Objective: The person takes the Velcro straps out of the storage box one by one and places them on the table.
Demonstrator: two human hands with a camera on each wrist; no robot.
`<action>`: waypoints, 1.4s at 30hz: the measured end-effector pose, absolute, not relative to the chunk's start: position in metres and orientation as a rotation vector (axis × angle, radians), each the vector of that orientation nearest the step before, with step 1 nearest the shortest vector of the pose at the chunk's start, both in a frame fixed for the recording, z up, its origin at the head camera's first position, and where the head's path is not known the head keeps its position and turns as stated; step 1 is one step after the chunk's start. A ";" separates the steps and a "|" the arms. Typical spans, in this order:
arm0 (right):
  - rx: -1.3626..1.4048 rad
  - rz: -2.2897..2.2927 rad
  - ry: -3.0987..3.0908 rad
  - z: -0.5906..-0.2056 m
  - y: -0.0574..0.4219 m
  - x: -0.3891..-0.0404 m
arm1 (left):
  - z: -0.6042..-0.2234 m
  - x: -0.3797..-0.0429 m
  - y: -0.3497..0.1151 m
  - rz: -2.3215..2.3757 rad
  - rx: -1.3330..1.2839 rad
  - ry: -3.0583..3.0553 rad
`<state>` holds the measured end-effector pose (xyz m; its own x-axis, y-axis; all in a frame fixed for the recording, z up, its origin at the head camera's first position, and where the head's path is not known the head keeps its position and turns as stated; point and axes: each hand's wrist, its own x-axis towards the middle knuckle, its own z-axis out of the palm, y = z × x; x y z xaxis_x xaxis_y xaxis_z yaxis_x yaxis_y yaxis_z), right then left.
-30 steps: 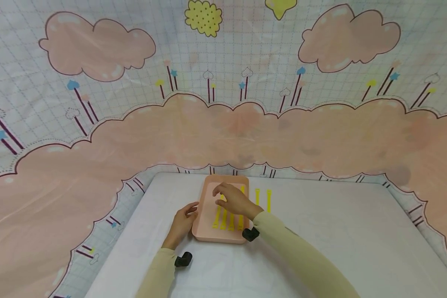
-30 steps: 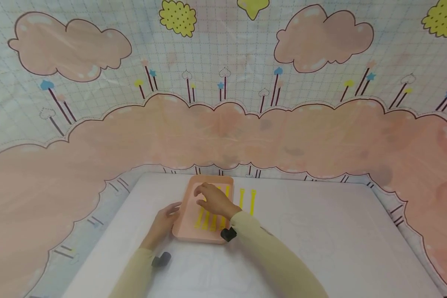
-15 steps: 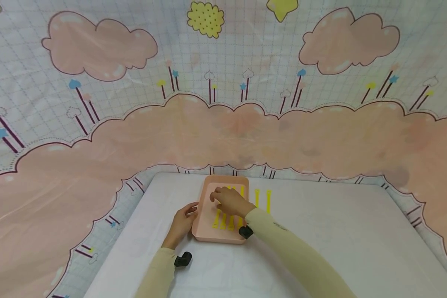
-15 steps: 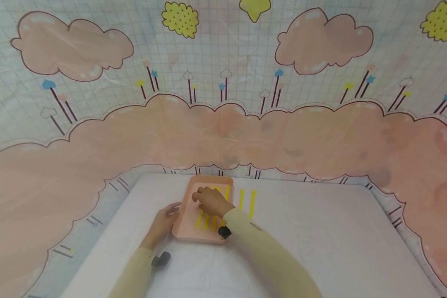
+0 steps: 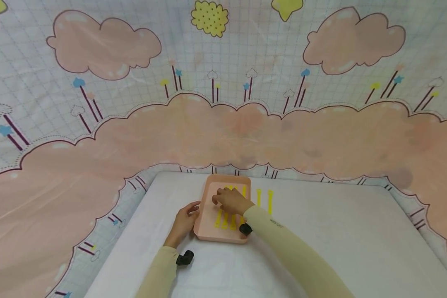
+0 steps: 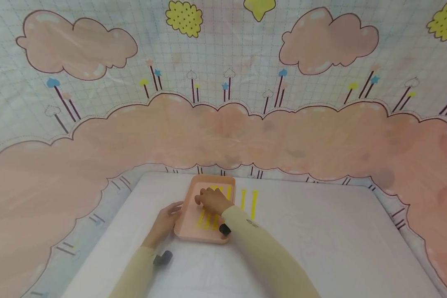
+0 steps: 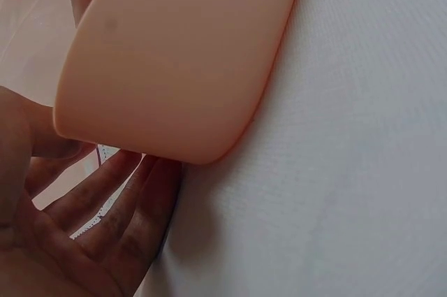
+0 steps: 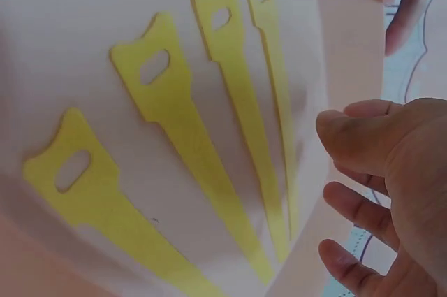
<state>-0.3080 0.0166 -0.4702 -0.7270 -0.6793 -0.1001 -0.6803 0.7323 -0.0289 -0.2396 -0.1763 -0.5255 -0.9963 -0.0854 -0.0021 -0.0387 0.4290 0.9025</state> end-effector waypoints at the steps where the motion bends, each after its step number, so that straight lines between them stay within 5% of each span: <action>1: -1.109 0.022 2.825 -0.471 0.016 -0.308 | -0.526 -0.240 -0.176 -1.654 0.116 -2.616; 18: -1.062 0.029 2.809 -0.483 0.012 -0.312 | -0.525 -0.237 -0.176 -1.646 0.089 -2.594; 42: -1.410 0.126 2.899 -0.489 0.010 -0.312 | -0.526 -0.237 -0.175 -1.674 0.121 -2.610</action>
